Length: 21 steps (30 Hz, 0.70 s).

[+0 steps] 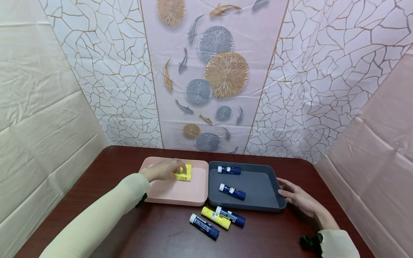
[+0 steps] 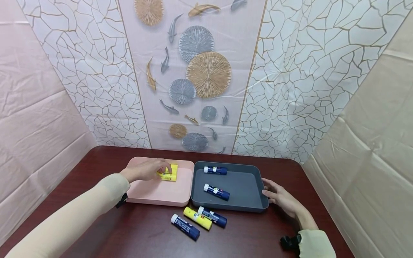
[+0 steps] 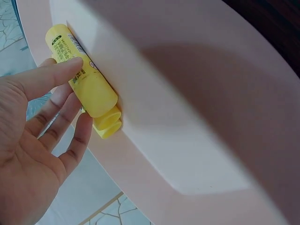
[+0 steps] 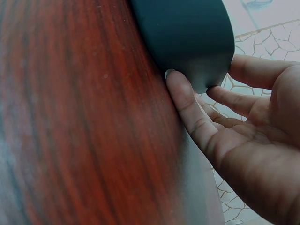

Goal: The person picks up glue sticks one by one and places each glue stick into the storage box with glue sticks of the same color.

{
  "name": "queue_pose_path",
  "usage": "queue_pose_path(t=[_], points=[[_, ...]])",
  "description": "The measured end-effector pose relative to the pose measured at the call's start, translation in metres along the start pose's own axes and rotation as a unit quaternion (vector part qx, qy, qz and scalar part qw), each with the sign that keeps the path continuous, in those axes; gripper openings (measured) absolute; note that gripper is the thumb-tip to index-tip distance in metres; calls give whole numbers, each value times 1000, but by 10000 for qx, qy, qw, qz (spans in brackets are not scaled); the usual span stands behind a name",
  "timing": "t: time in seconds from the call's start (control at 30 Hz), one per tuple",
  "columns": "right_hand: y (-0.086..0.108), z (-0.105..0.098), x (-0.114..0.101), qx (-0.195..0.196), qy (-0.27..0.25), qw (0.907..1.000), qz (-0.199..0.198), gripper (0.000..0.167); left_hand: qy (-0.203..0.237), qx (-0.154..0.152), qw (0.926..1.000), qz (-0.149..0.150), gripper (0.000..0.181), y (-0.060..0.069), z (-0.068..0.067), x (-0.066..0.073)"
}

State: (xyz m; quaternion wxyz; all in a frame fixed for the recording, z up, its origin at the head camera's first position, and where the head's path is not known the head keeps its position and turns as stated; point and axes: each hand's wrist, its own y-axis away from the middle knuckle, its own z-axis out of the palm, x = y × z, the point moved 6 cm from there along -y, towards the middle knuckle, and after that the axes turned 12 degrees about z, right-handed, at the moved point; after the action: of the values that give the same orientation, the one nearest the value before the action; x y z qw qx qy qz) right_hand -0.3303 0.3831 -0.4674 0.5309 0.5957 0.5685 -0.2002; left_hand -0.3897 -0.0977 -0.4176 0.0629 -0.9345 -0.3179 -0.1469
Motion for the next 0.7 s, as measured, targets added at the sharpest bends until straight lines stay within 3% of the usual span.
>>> queue_pose_path(t=[0.47, 0.7], points=[[-2, -2, 0, 64, -35, 10000, 7, 72, 224, 102, 9997, 12, 37, 2, -3, 6], [-1, 0, 0, -18, -38, 10000, -18, 73, 612, 542, 9966, 69, 30, 5, -11, 17]])
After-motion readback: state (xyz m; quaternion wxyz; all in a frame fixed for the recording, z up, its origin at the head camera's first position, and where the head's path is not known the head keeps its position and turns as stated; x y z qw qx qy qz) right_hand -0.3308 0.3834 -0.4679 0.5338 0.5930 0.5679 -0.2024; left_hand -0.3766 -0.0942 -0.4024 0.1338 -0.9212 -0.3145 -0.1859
